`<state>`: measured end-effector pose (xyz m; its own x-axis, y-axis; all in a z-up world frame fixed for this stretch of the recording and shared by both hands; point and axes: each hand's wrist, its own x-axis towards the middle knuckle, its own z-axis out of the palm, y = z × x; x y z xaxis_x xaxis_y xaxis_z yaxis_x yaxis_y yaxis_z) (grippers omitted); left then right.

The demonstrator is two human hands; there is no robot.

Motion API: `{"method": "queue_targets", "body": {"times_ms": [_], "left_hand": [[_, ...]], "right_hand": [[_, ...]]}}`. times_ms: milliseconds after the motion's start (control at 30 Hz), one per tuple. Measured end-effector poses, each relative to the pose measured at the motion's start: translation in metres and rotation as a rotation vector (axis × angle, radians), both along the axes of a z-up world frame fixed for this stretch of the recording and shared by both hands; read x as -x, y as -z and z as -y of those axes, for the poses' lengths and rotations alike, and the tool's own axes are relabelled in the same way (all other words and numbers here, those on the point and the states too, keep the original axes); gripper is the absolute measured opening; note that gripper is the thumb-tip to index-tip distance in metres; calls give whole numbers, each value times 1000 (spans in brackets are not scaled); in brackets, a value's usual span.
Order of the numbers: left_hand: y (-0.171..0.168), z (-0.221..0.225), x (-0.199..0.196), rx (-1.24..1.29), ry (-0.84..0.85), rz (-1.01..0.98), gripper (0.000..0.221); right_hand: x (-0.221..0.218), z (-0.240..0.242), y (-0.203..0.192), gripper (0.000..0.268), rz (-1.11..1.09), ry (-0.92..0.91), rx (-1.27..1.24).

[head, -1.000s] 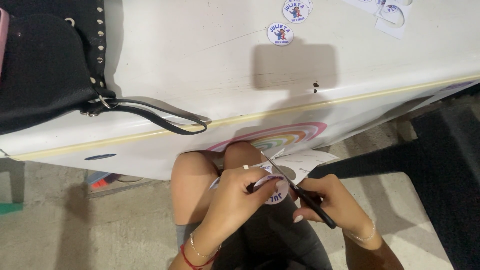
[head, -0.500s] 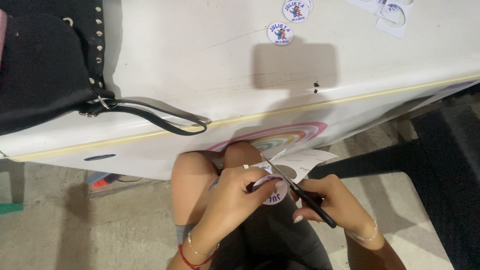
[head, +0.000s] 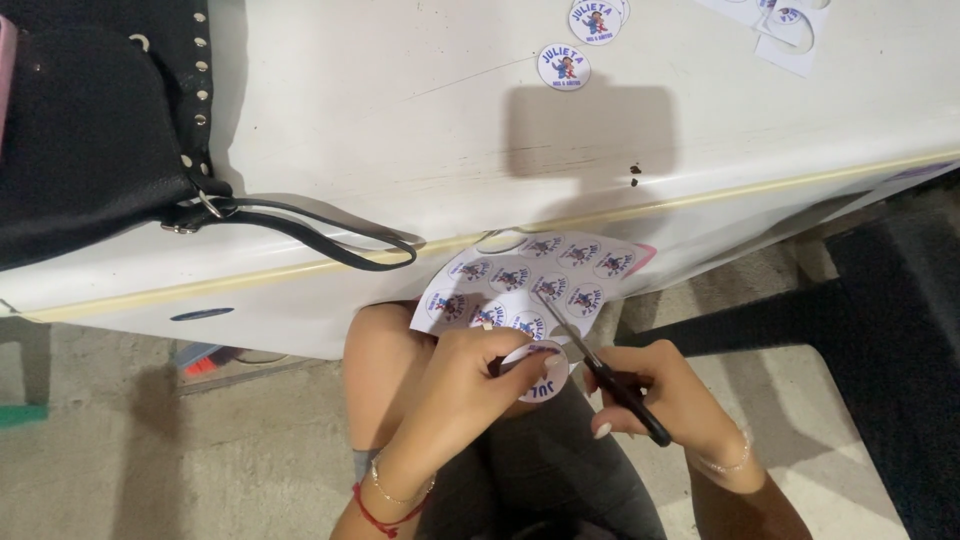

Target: The person cuts circular stickers from a printed sheet using scissors. They rotate the sheet and cut around each circle, placing finished stickers on the white surface.

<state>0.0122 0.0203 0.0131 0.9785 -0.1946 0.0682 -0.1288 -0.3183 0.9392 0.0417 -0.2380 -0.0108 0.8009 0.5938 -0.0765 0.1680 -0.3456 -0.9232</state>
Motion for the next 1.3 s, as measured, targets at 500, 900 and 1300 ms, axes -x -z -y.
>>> {"method": "queue_targets", "body": {"times_ms": [500,900,1300], "left_hand": [[97,50,-19,-45,-37,11,28],[109,18,3,-48,-404,200,25],[155,-20,-14,40,-627,-184,64]], "right_hand": [[-4,-29,94,47,-211,572,-593],[-81,-11,-22,33,163,674,-442],[-205,-32,-94,29,338,757,-291]]}}
